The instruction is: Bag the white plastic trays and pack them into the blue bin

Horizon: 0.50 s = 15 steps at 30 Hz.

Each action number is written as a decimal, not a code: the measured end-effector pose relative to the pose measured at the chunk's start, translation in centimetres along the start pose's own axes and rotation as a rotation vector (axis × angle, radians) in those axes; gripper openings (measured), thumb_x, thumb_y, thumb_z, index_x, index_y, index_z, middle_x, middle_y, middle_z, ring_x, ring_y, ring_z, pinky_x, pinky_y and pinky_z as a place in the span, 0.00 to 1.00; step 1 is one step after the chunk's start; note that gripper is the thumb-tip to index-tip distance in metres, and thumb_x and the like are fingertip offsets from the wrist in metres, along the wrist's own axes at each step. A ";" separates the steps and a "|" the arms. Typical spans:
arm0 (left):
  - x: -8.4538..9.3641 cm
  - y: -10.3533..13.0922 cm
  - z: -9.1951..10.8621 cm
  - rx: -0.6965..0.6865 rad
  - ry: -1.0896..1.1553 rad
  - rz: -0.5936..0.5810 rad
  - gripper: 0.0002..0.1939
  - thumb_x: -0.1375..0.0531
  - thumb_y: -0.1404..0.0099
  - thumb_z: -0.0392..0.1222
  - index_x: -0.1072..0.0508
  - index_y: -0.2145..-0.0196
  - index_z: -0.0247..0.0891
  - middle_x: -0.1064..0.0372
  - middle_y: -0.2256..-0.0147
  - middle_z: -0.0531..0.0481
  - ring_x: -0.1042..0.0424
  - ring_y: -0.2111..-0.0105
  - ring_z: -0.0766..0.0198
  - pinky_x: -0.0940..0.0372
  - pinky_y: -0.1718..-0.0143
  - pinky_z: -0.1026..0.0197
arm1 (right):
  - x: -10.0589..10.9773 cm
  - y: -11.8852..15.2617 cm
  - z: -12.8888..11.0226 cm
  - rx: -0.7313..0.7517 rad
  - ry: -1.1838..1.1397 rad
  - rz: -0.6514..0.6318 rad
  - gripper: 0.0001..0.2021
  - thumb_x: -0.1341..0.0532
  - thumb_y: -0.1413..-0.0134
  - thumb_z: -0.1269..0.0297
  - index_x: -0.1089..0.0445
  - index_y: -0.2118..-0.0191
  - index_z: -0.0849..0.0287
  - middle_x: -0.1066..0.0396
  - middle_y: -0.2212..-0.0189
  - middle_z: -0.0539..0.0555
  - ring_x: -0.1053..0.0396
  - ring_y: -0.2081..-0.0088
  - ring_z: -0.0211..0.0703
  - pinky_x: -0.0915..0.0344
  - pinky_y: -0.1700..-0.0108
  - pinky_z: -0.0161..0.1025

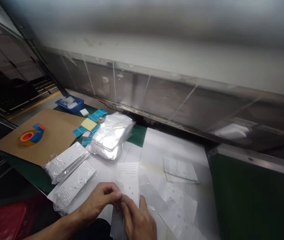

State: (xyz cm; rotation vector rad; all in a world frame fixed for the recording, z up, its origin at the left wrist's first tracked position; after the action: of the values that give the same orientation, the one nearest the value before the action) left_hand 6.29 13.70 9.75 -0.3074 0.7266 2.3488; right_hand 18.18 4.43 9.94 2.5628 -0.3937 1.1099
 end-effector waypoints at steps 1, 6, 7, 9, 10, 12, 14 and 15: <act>-0.3 0.0 -0.5 0.040 0.063 -0.022 0.11 0.37 0.44 0.44 0.27 0.74 0.31 0.29 0.71 0.43 0.30 0.68 0.59 0.35 0.65 0.57 | 0.3 0.0 0.3 -0.026 -0.016 -0.013 0.17 0.53 0.42 0.48 0.30 0.56 0.39 0.34 0.65 0.53 0.30 0.68 0.44 0.33 0.69 0.38; 0.0 0.9 -1.5 0.257 0.482 -0.105 0.10 0.40 0.40 0.44 0.29 0.71 0.33 0.33 0.70 0.47 0.31 0.65 0.59 0.36 0.58 0.52 | 1.3 0.4 2.4 -0.076 0.027 -0.071 0.16 0.54 0.40 0.51 0.32 0.55 0.40 0.34 0.63 0.52 0.31 0.63 0.43 0.34 0.64 0.36; 0.1 1.0 -1.6 0.281 0.517 -0.112 0.10 0.41 0.40 0.45 0.30 0.71 0.34 0.35 0.71 0.49 0.31 0.67 0.61 0.36 0.58 0.53 | 1.1 0.4 2.5 -0.067 0.097 -0.064 0.17 0.55 0.40 0.51 0.32 0.54 0.40 0.34 0.63 0.53 0.30 0.65 0.43 0.34 0.65 0.37; 0.3 1.0 -1.7 0.288 0.456 -0.145 0.10 0.40 0.42 0.43 0.34 0.74 0.35 0.39 0.76 0.54 0.35 0.75 0.68 0.35 0.62 0.55 | 0.8 0.0 2.3 -0.047 0.255 -0.027 0.18 0.57 0.39 0.52 0.33 0.52 0.40 0.35 0.62 0.55 0.31 0.70 0.44 0.35 0.70 0.39; 0.5 0.8 -1.8 0.269 0.357 -0.161 0.10 0.39 0.44 0.42 0.37 0.75 0.36 0.42 0.79 0.57 0.40 0.80 0.71 0.35 0.66 0.56 | 0.8 -0.3 2.2 -0.034 0.313 -0.013 0.19 0.57 0.39 0.52 0.33 0.51 0.40 0.36 0.62 0.56 0.31 0.72 0.44 0.35 0.71 0.40; 1.2 0.1 -1.9 0.158 0.042 -0.128 0.13 0.37 0.46 0.41 0.41 0.75 0.38 0.47 0.81 0.60 0.47 0.84 0.74 0.37 0.74 0.61 | 1.6 -1.1 2.2 -0.035 0.328 0.004 0.20 0.58 0.40 0.51 0.33 0.50 0.41 0.35 0.61 0.57 0.31 0.72 0.45 0.35 0.71 0.42; 2.1 -0.8 -1.8 -0.009 -0.322 0.002 0.12 0.39 0.44 0.45 0.40 0.73 0.39 0.49 0.82 0.61 0.48 0.83 0.72 0.42 0.78 0.66 | 3.6 -1.5 3.0 -0.109 0.193 0.042 0.21 0.55 0.42 0.48 0.32 0.51 0.42 0.34 0.58 0.58 0.30 0.63 0.51 0.33 0.64 0.46; 2.5 -1.3 -1.7 -0.091 -0.480 0.081 0.10 0.40 0.42 0.47 0.38 0.71 0.39 0.49 0.82 0.61 0.48 0.82 0.71 0.46 0.79 0.67 | 4.8 -1.4 3.6 -0.173 0.089 0.076 0.21 0.53 0.44 0.46 0.31 0.52 0.43 0.34 0.55 0.58 0.32 0.56 0.55 0.33 0.60 0.48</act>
State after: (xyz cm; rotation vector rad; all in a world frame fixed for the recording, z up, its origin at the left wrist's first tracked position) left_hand 5.24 14.87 6.85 0.2487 0.4053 2.3997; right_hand 24.24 3.65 10.91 2.3575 -0.5443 1.1578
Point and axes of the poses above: each hand's wrist, its own y-axis away from the middle knuckle, its own x-axis out of the back of the hand, z = x × y, the point moved 3 cm from there along -y, towards the middle knuckle
